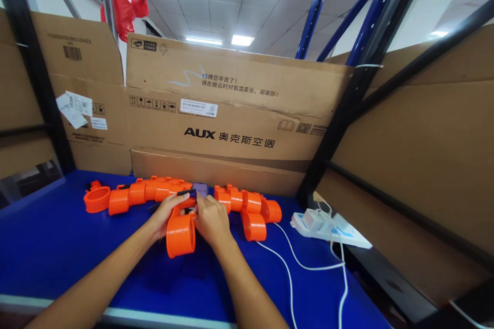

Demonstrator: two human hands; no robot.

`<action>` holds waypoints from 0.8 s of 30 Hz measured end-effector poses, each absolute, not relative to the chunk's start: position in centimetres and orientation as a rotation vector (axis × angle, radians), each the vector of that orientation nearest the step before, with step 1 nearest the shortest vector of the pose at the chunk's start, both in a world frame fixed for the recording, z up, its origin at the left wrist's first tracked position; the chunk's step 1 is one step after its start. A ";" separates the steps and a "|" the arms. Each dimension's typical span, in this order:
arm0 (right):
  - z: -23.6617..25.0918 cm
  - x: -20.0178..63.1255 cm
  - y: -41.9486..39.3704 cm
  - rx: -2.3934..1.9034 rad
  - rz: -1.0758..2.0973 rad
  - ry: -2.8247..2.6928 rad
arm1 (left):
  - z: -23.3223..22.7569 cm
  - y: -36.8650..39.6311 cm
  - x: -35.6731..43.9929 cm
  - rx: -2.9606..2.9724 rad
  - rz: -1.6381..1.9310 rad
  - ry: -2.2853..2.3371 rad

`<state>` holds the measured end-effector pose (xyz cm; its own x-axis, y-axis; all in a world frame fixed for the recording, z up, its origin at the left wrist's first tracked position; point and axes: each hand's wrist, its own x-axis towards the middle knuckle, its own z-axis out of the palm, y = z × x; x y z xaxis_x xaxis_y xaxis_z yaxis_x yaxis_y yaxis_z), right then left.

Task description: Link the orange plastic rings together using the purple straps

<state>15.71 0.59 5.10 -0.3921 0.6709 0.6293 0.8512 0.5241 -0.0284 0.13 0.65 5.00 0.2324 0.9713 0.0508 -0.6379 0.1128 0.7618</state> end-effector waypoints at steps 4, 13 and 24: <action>4.9 15.8 0.6 -1.259 -0.405 -2.218 | 5.0 0.6 0.2 0.748 1.268 0.575; 5.5 17.1 1.0 -1.048 -0.254 -2.185 | 4.9 1.1 -0.2 0.840 1.310 0.564; 5.5 16.7 0.8 -0.947 -0.133 -2.039 | 2.8 2.2 -0.4 1.181 1.319 0.716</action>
